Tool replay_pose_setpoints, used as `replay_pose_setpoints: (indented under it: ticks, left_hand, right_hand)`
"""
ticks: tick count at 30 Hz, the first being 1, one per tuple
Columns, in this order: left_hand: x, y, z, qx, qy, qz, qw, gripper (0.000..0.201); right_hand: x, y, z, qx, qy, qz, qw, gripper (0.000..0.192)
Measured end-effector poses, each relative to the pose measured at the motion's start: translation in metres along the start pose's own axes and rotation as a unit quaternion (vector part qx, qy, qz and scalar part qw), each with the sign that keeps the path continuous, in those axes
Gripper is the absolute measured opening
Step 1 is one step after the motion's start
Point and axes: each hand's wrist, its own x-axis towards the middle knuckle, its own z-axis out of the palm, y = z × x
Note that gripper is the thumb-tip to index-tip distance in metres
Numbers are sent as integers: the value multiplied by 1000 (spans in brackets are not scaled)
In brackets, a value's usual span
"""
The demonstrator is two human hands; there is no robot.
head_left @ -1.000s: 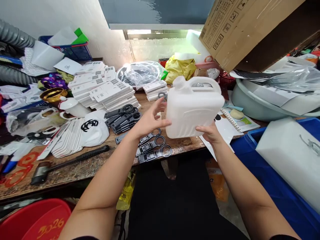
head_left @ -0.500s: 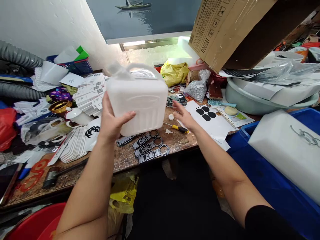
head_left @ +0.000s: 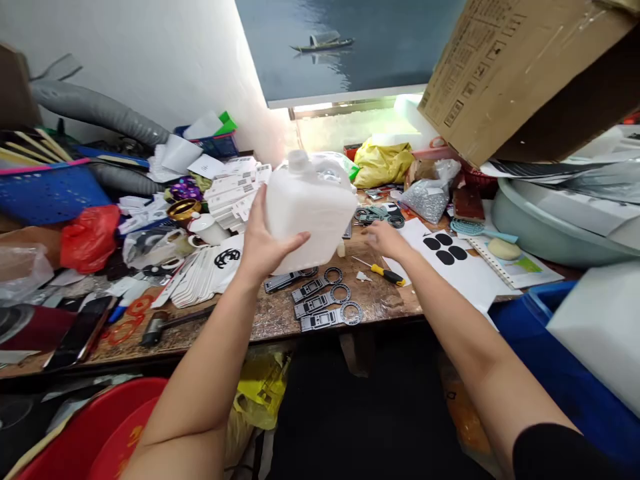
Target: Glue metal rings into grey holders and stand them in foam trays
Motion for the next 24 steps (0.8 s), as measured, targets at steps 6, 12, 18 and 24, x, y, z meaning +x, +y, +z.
replay_pose_setpoints:
  ticks: [6,12,18,24]
  left_hand:
    - [3,28,3,68,1,-12,998,132]
    - [8,42,4,81,-18,24,996,129]
    - [10,51,-8,125,-51,35,990,126]
    - [15,57,-12,192,-53,52,978,122]
  right_hand:
    - [7,-72,-113,233,285,-232,900,50]
    - [18,-125,-141,269,187,-247,912,71]
    - [13,-118,-155,259,78,-265,925,59]
    - [27,-121,-186,88,56,-348,932,32]
